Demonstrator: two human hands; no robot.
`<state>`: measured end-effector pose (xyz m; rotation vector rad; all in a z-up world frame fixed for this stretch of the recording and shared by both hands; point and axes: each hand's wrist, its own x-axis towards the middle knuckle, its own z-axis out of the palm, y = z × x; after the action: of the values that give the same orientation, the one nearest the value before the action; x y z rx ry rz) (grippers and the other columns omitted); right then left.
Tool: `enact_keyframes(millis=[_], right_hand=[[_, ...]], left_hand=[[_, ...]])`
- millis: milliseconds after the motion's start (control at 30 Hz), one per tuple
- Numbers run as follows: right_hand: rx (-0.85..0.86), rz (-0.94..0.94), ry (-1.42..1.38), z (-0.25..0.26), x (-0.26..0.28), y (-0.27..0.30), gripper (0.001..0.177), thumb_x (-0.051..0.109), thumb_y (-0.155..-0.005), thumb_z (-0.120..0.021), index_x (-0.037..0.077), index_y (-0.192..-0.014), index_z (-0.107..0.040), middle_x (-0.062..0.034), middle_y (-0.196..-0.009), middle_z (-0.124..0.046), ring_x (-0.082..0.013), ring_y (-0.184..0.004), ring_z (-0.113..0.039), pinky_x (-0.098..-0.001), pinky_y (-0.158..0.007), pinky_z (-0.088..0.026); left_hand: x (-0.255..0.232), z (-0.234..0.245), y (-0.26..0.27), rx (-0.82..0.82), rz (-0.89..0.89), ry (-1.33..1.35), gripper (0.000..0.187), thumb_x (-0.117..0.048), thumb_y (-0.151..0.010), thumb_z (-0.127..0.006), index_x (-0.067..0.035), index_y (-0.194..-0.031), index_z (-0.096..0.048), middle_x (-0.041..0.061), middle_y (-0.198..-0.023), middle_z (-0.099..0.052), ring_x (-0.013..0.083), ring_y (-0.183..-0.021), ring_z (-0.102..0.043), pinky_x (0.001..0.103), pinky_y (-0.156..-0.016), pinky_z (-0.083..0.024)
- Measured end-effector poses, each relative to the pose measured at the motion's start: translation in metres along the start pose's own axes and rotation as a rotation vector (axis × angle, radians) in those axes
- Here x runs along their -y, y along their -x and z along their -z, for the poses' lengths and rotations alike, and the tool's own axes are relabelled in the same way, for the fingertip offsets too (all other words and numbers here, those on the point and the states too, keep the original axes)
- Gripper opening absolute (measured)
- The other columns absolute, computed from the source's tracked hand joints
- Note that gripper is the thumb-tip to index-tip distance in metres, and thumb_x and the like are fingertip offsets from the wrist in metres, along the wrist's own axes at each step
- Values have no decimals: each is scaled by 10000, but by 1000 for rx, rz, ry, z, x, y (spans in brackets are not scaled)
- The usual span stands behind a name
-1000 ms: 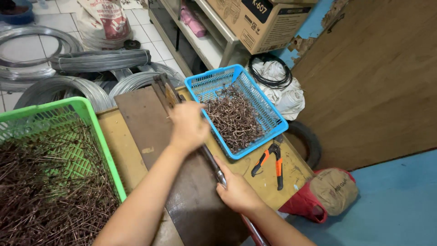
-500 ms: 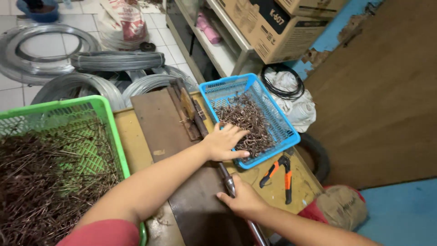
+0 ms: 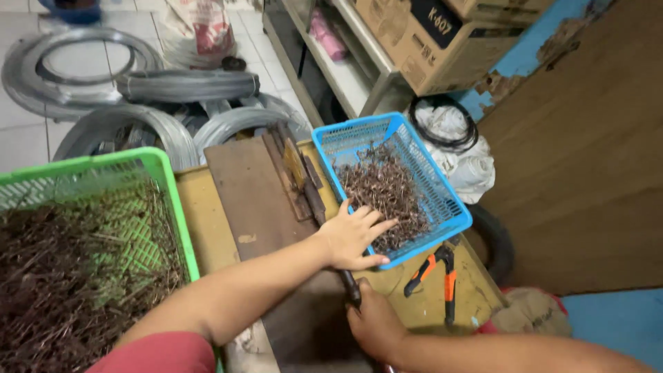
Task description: Cutting small metal rods into shorter lengths using a manual lever-action cutting tool
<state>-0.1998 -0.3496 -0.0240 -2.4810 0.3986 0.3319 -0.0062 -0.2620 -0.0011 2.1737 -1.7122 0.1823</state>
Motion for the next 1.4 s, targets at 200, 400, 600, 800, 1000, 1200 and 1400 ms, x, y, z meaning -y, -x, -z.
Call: enact_keyframes(millis=[200, 400, 600, 800, 1000, 1200, 1400], right_hand=[[7, -8, 21, -6, -9, 0, 291, 190, -934, -627, 127, -1208, -549, -218, -881, -768, -481, -832, -724, -603, -756, -500], [-36, -2, 42, -17, -19, -5, 310, 136, -867, -615, 114, -1174, -575, -224, -942, -755, -461, -886, -727, -587, -796, -523], [46, -52, 44, -2, -4, -4, 520, 167, -896, -576, 115, -1405, -484, -272, -1057, -762, -519, -978, -716, -581, -865, -524], [-8, 18, -4, -2, -6, -9, 184, 115, -876, -586, 136, -1048, -523, -206, -785, -723, -486, -765, -684, -587, -717, -461], [-94, 118, 67, -24, -37, -21, 206, 110, -888, -590, 122, -1084, -527, -203, -758, -704, -474, -710, -681, -598, -680, -473], [34, -60, 30, 5, 4, -5, 176, 197, -918, -571, 135, -1071, -511, -196, -837, -718, -465, -792, -685, -582, -751, -488], [-16, 17, 16, -1, -4, -7, 167, 160, -863, -568, 111, -1014, -514, -214, -800, -680, -480, -754, -636, -592, -717, -439]], left_hand=[[-4, -5, 1, -77, 13, -9, 896, -757, -983, -381, -156, -1645, -451, 147, -1330, -625, 345, -1202, -573, 761, -1046, -380], [-3, -5, 1, -62, 27, -15, 868, -723, -985, -421, -158, -1643, -451, 163, -1358, -610, 364, -1209, -566, 783, -1044, -376], [-2, -8, -2, 14, 55, -11, 887, -730, -994, -392, -163, -1677, -383, 180, -1464, -562, 358, -1302, -526, 803, -1115, -314], [4, -30, -3, -75, 70, -79, 911, -786, -980, -331, -187, -1660, -424, 144, -1501, -586, 354, -1399, -514, 792, -1171, -257], [4, -28, -7, 37, 135, -96, 904, -773, -991, -359, -184, -1676, -382, 161, -1511, -546, 361, -1362, -487, 781, -1143, -306], [4, -28, -9, 38, 137, -119, 903, -791, -979, -386, -197, -1659, -420, 142, -1450, -577, 347, -1313, -527, 763, -1145, -321], [2, -26, -8, 56, 132, -109, 924, -810, -970, -394, -197, -1660, -417, 139, -1472, -567, 361, -1333, -500, 753, -1155, -314]])
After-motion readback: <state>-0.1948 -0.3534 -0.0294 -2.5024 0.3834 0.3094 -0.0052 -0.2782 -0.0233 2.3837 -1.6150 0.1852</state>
